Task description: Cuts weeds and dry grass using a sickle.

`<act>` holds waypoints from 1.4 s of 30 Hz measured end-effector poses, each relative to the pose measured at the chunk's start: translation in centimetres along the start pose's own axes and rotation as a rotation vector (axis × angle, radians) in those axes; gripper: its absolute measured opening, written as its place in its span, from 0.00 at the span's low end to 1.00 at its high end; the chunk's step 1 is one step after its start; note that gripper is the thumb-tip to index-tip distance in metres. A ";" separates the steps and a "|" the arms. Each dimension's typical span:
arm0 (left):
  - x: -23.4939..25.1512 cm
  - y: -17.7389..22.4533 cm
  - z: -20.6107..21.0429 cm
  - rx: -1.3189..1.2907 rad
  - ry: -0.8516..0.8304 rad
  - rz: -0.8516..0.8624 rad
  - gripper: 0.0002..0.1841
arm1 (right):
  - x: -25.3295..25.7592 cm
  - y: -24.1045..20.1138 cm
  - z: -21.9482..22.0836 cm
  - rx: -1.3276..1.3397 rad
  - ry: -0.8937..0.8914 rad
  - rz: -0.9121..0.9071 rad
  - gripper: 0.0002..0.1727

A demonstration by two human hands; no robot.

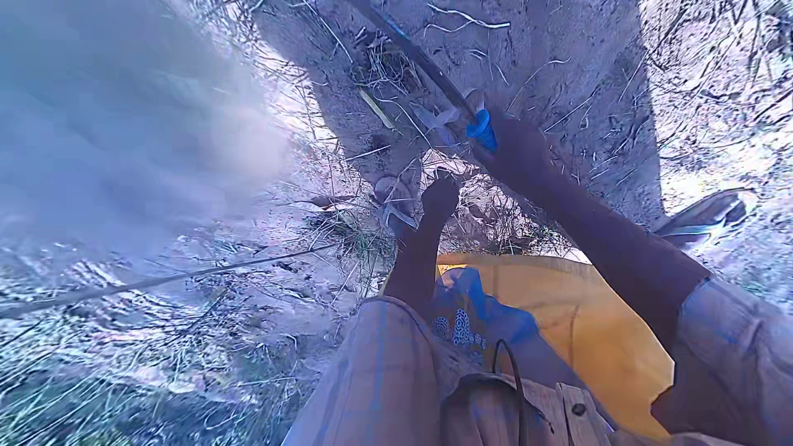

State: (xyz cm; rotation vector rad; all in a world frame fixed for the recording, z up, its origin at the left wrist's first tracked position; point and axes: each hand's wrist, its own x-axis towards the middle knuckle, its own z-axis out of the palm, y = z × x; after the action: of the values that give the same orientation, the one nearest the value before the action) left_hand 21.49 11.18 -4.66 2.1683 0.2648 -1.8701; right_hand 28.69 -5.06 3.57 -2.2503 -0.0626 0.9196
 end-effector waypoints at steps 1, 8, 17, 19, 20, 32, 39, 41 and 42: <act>-0.1 0.0 -0.5 -0.004 0.011 0.014 0.22 | 1.3 -0.3 0.6 -0.028 -0.118 0.071 0.24; -0.8 -4.7 -11.2 -0.179 0.468 0.108 0.24 | -10.0 10.0 4.1 -0.065 -0.454 0.545 0.27; 6.9 -0.7 -14.7 -0.932 0.607 -0.071 0.48 | -18.8 10.0 2.8 0.060 0.075 0.398 0.23; 7.4 0.4 -14.3 -0.980 0.586 -0.150 0.33 | -18.0 9.0 2.7 0.107 0.115 0.404 0.23; 7.3 0.8 -14.1 -0.970 0.599 -0.199 0.26 | -17.7 8.4 2.7 0.128 0.130 0.405 0.23; 2.9 -4.2 -13.6 -0.404 0.688 -0.102 0.29 | -0.6 -1.5 -0.5 0.161 -0.107 0.005 0.23; 0.1 -4.6 -10.7 -0.060 0.428 -0.133 0.24 | -6.3 9.0 4.1 -0.070 -0.533 0.576 0.25; -0.9 -5.6 -6.6 -0.015 0.321 -0.144 0.23 | -11.7 10.3 4.8 -0.042 -0.493 0.646 0.29; -1.2 -5.6 -4.5 0.019 0.239 -0.167 0.24 | -13.8 10.1 4.5 -0.007 -0.441 0.669 0.29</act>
State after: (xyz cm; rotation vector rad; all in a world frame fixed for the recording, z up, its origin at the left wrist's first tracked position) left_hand 23.77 17.99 -3.29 2.4516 0.4913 -1.6972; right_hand 13.51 -14.03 3.28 -2.0501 0.5161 1.7531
